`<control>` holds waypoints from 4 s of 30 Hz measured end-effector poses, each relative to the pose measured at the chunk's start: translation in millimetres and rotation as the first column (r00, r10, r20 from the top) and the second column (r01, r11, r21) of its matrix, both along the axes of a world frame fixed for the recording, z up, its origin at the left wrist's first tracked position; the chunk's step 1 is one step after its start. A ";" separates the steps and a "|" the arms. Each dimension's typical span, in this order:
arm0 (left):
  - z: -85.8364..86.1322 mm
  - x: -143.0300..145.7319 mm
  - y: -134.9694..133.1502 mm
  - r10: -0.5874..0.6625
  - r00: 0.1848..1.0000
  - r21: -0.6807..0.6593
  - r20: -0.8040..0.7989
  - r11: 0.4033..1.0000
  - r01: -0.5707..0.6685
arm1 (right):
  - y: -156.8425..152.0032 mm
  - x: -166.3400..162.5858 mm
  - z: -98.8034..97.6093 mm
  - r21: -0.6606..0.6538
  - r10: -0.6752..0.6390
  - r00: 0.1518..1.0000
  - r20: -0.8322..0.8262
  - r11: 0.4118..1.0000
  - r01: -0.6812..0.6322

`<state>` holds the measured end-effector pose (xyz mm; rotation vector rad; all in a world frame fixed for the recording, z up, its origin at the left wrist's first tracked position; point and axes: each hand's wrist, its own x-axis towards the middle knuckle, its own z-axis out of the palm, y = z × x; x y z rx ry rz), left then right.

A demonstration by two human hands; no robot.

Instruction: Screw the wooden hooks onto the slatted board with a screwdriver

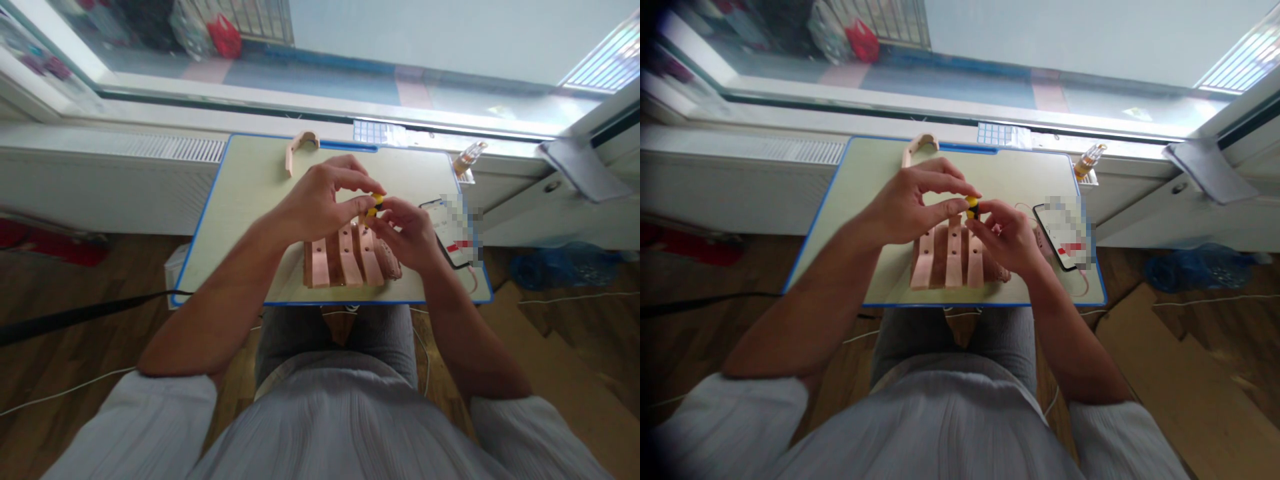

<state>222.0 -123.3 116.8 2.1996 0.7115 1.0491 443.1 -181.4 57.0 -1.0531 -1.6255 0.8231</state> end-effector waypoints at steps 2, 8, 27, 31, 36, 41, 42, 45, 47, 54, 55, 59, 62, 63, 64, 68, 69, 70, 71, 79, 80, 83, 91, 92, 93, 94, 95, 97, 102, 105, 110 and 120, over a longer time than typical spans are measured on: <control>-0.8 -0.1 -0.1 -0.011 1.000 0.004 0.009 1.000 0.011 | -0.3 -0.9 -0.6 0.019 -0.013 1.000 0.020 1.000 0.013; 2.0 -0.1 -3.7 0.021 1.000 -0.011 0.011 1.000 -0.021 | 0.5 -6.5 -7.7 0.052 -0.078 0.996 -0.035 0.995 0.080; -5.1 9.1 -3.6 0.101 0.993 0.048 0.059 0.993 -0.104 | 0.2 -14.9 -9.5 0.055 -0.160 0.987 -0.034 0.985 0.161; -3.4 7.8 -2.3 0.067 0.996 0.045 0.054 0.997 -0.070 | -1.7 -9.2 0.0 0.005 -0.087 0.994 -0.060 0.996 0.087; 1.2 6.1 -0.9 0.019 0.999 0.059 0.031 0.998 -0.020 | 0.2 -2.0 2.6 0.022 -0.005 0.991 -0.133 1.000 0.008; 2.2 4.8 -0.6 -0.023 1.000 0.041 0.016 0.999 0.022 | 1.6 -0.4 -2.1 0.031 -0.012 0.994 -0.107 0.999 0.015; 1.6 4.6 -0.1 -0.028 0.999 0.043 0.018 0.999 0.027 | 1.3 -0.6 -2.2 0.026 -0.013 0.995 -0.100 1.000 0.016; -0.2 3.6 1.3 -0.042 0.999 0.049 0.024 0.998 0.041 | -0.2 -0.9 -0.5 0.014 -0.029 0.999 -0.042 0.999 0.030; -0.8 2.7 1.5 -0.043 0.999 0.045 0.019 0.998 0.042 | -1.5 -0.9 1.5 0.028 -0.048 0.999 0.013 0.998 0.047; 2.0 2.5 -2.4 -0.008 1.000 0.026 0.021 1.000 0.008 | -1.5 -3.8 -2.9 0.087 -0.103 0.993 0.055 0.991 0.098; 2.4 3.0 -2.6 0.001 1.000 0.020 0.018 1.000 -0.002 | -0.8 -4.7 -5.3 0.087 -0.107 0.993 0.038 0.991 0.104; 2.3 5.2 -1.4 0.021 1.000 0.012 0.000 1.000 -0.021 | 2.2 -8.2 -13.5 0.098 -0.129 0.992 0.005 0.987 0.128; 1.1 6.5 -0.1 0.042 0.999 0.028 0.006 0.999 -0.042 | 3.8 -10.9 -14.8 0.096 -0.134 0.991 0.004 0.986 0.133; 0.7 6.8 0.0 0.054 0.999 0.029 0.006 0.998 -0.054 | 4.1 -11.8 -14.6 0.097 -0.139 0.990 0.001 0.986 0.138; 0.5 7.0 0.1 0.067 0.998 0.028 0.007 0.997 -0.068 | 4.4 -12.8 -14.2 0.100 -0.145 0.989 -0.002 0.984 0.145; 0.9 7.0 -1.0 0.086 0.996 0.025 0.008 0.996 -0.086 | 4.8 -15.0 -14.8 0.097 -0.163 0.987 -0.002 0.982 0.163; 1.3 6.9 -1.4 0.085 0.996 0.027 0.005 0.996 -0.085 | 4.7 -15.0 -15.5 0.090 -0.167 0.986 0.000 0.982 0.166; 1.8 6.8 -1.8 0.083 0.997 0.028 0.000 0.996 -0.083 | 4.4 -14.6 -16.2 0.080 -0.170 0.985 0.002 0.982 0.169; 2.3 6.7 -2.2 0.081 0.997 0.027 -0.008 0.996 -0.081 | 4.1 -13.9 -16.5 0.070 -0.173 0.985 0.006 0.983 0.172; 3.3 7.7 -0.8 0.041 0.999 0.067 -0.018 0.997 -0.039 | -1.2 -6.2 2.5 0.030 -0.028 0.998 -0.063 0.999 0.030; 3.4 7.9 -0.7 0.031 0.999 0.071 -0.013 0.997 -0.030 | -1.8 -5.5 5.3 0.039 -0.030 0.998 -0.056 0.999 0.032; 4.4 8.2 -1.2 0.017 1.000 0.060 -0.015 0.998 -0.016 | -3.1 -4.0 9.9 0.055 -0.043 0.999 -0.015 0.998 0.044; 4.8 7.1 -2.1 -0.003 1.000 0.020 -0.007 1.000 0.003 | -3.4 -4.9 3.1 0.033 -0.056 0.998 0.004 0.998 0.056; 4.7 6.9 -2.4 -0.003 1.000 0.011 -0.004 1.000 0.003 | -3.2 -5.2 2.0 0.043 -0.071 0.997 0.009 0.997 0.071; 4.6 6.7 -2.9 -0.001 1.000 0.003 -0.001 1.000 0.001 | -2.9 -5.6 0.8 0.053 -0.085 0.996 0.012 0.995 0.084; 4.6 6.5 -3.4 0.003 1.000 -0.002 0.002 1.000 -0.003 | -2.6 -6.0 -0.5 0.061 -0.096 0.995 0.016 0.994 0.095; 4.6 6.4 -3.8 0.008 1.000 -0.004 0.005 1.000 -0.008 | -2.2 -6.4 -2.0 0.067 -0.108 0.994 0.018 0.992 0.106; 4.6 6.5 -4.4 0.024 1.000 -0.005 0.012 1.000 -0.024 | -1.1 -7.5 -5.9 0.074 -0.127 0.992 0.012 0.989 0.126; 2.5 8.1 -2.1 0.060 0.998 0.027 0.018 0.998 -0.060 | 4.4 -11.6 -17.0 0.083 -0.171 0.985 -0.029 0.982 0.172; 1.0 9.5 -0.8 0.072 0.997 0.039 0.010 0.997 -0.072 | 7.4 -13.7 -19.5 0.087 -0.168 0.986 -0.017 0.982 0.169; -1.5 11.5 -0.9 0.116 0.993 0.044 0.026 0.992 -0.117 | 8.5 -14.8 -18.5 0.090 -0.200 0.980 0.007 0.976 0.199; -5.3 11.9 2.0 0.077 0.996 0.031 0.034 0.996 -0.078 | 2.7 -5.8 -2.5 0.003 -0.138 0.990 -0.022 0.990 0.138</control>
